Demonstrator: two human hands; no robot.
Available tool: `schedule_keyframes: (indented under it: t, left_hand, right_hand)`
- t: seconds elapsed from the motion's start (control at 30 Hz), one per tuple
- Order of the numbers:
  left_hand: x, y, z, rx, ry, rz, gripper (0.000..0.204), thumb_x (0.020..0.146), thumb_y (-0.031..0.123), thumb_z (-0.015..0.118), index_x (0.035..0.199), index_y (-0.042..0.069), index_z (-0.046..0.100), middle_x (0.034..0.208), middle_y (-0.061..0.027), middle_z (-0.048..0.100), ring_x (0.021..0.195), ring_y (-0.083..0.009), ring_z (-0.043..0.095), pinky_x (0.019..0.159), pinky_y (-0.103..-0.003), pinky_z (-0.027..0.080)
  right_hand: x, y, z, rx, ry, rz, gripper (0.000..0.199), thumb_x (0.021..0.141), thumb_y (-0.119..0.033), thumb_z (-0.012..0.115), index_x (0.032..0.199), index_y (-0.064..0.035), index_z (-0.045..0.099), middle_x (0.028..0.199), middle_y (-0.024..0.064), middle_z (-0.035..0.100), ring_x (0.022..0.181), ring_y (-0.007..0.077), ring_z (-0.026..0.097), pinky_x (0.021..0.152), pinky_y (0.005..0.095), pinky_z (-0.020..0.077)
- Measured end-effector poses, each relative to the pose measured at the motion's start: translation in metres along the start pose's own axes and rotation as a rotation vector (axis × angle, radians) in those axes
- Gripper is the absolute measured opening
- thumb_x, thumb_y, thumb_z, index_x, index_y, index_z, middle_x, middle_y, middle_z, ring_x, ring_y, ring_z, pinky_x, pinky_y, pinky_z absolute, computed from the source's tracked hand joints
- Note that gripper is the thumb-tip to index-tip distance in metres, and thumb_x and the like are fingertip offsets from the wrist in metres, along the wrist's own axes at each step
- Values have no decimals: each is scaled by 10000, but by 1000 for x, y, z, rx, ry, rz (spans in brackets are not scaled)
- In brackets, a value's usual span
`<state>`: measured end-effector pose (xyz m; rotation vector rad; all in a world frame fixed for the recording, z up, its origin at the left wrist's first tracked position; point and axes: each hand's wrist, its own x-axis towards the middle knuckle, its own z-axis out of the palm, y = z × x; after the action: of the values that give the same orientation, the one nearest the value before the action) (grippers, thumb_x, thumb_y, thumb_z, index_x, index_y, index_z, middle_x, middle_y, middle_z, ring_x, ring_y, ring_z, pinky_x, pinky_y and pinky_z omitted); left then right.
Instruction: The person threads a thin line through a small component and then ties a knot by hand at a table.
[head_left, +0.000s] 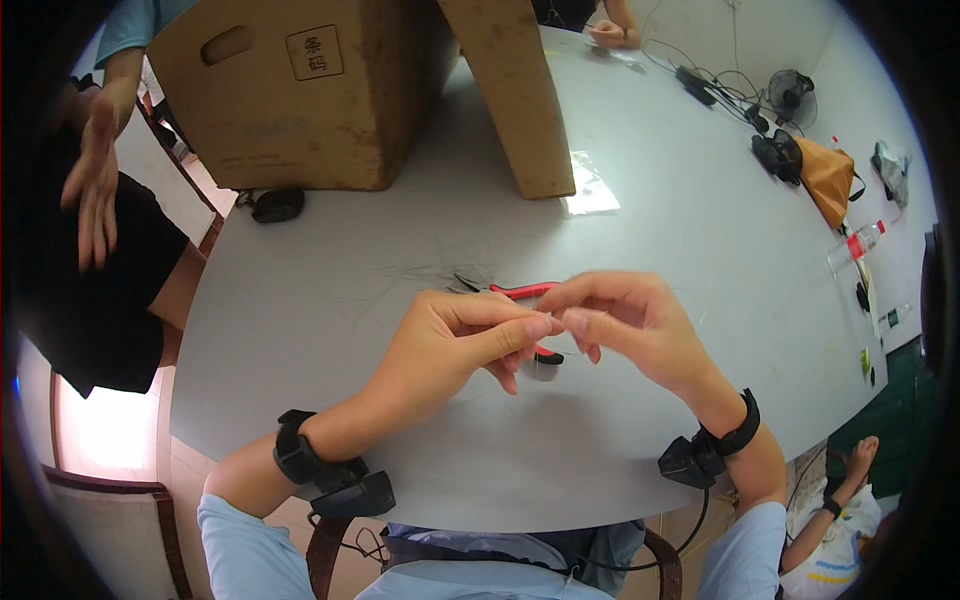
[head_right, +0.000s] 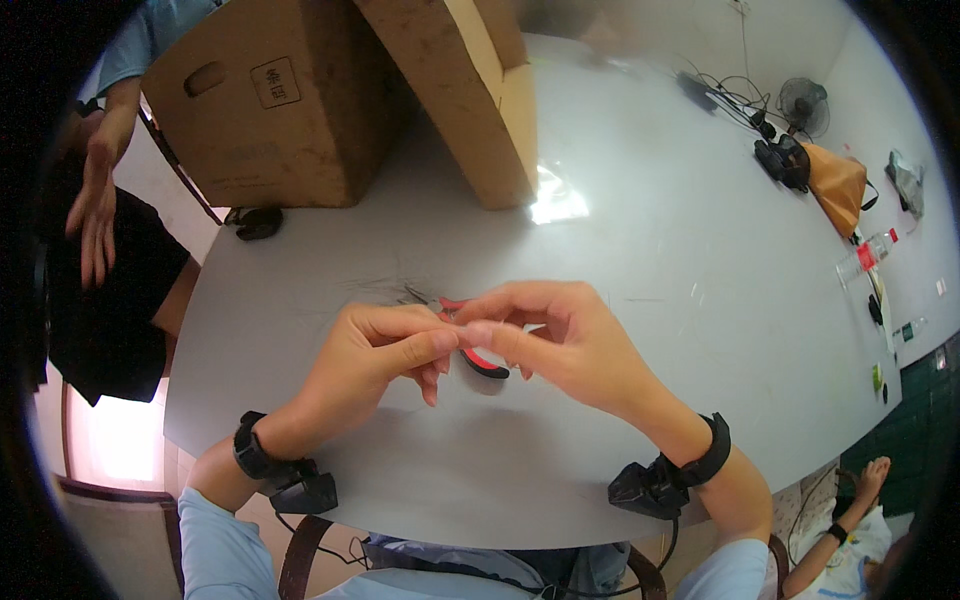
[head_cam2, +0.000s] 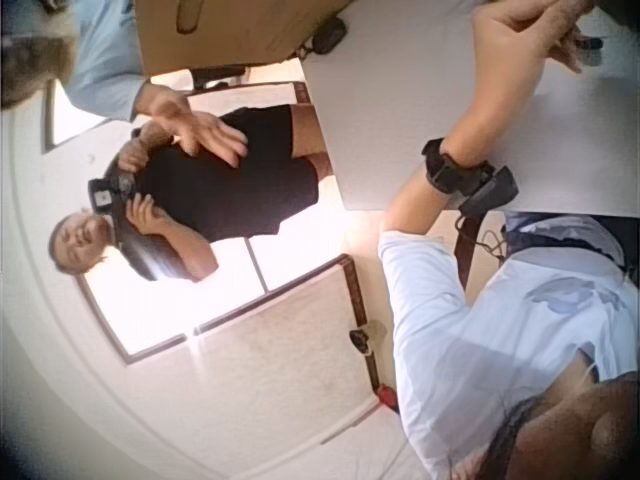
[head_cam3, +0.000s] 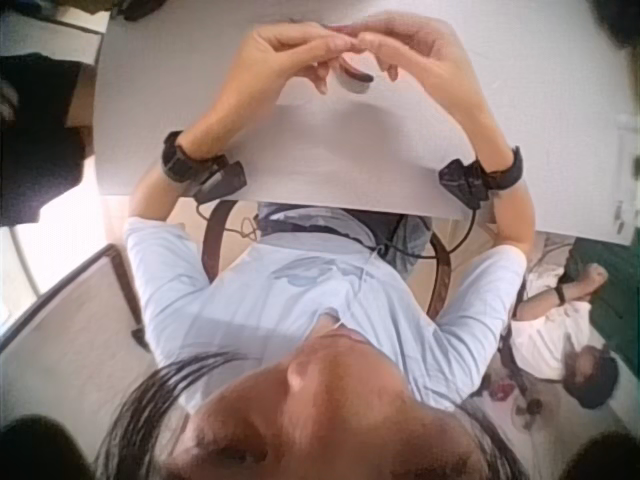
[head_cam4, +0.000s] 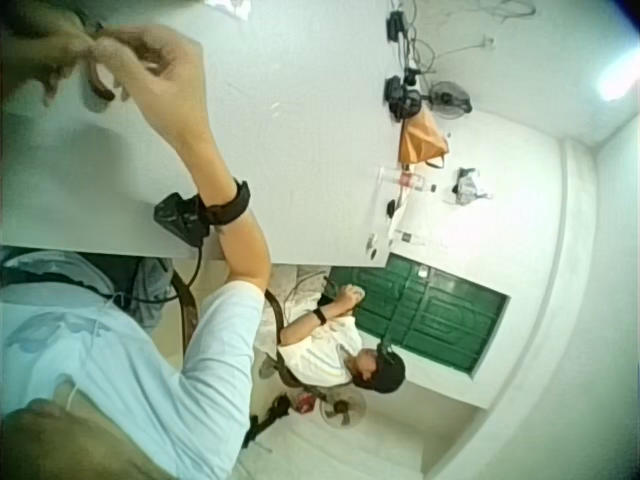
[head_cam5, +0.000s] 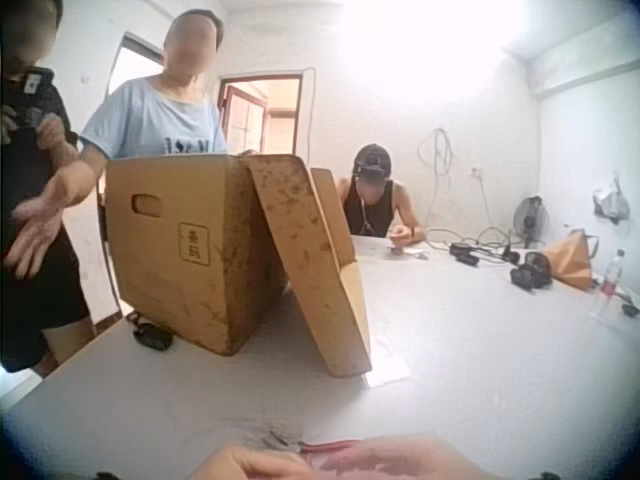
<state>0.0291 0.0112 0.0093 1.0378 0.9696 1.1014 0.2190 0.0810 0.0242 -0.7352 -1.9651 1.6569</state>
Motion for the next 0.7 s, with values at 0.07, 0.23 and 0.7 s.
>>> schedule_keyframes:
  t: [0.07, 0.23, 0.7]
  left_hand:
    - [0, 2, 2, 43, -13, -17, 193, 863, 151, 606, 889, -25, 680, 733, -53, 580, 629, -109, 562, 516, -235, 496]
    - [0, 0, 4, 110, -32, 1, 177, 859, 126, 605, 855, -35, 677, 714, -53, 576, 615, -114, 563, 525, -244, 506]
    - [3, -4, 4, 66, -18, -20, 172, 853, 129, 616, 832, -32, 671, 701, -57, 585, 615, -120, 572, 524, -251, 513]
  right_hand:
    - [2, -2, -3, 115, 76, 22, 212, 859, -191, 611, 952, -4, 645, 781, 3, 623, 623, 49, 519, 521, 189, 398]
    - [3, -3, 0, 158, 71, 30, 160, 852, -167, 613, 870, -11, 644, 749, 2, 611, 619, 39, 511, 507, 186, 386]
    - [5, -3, 4, 76, 115, -27, 116, 843, -105, 596, 850, 5, 633, 765, 14, 621, 626, 44, 527, 492, 185, 393]
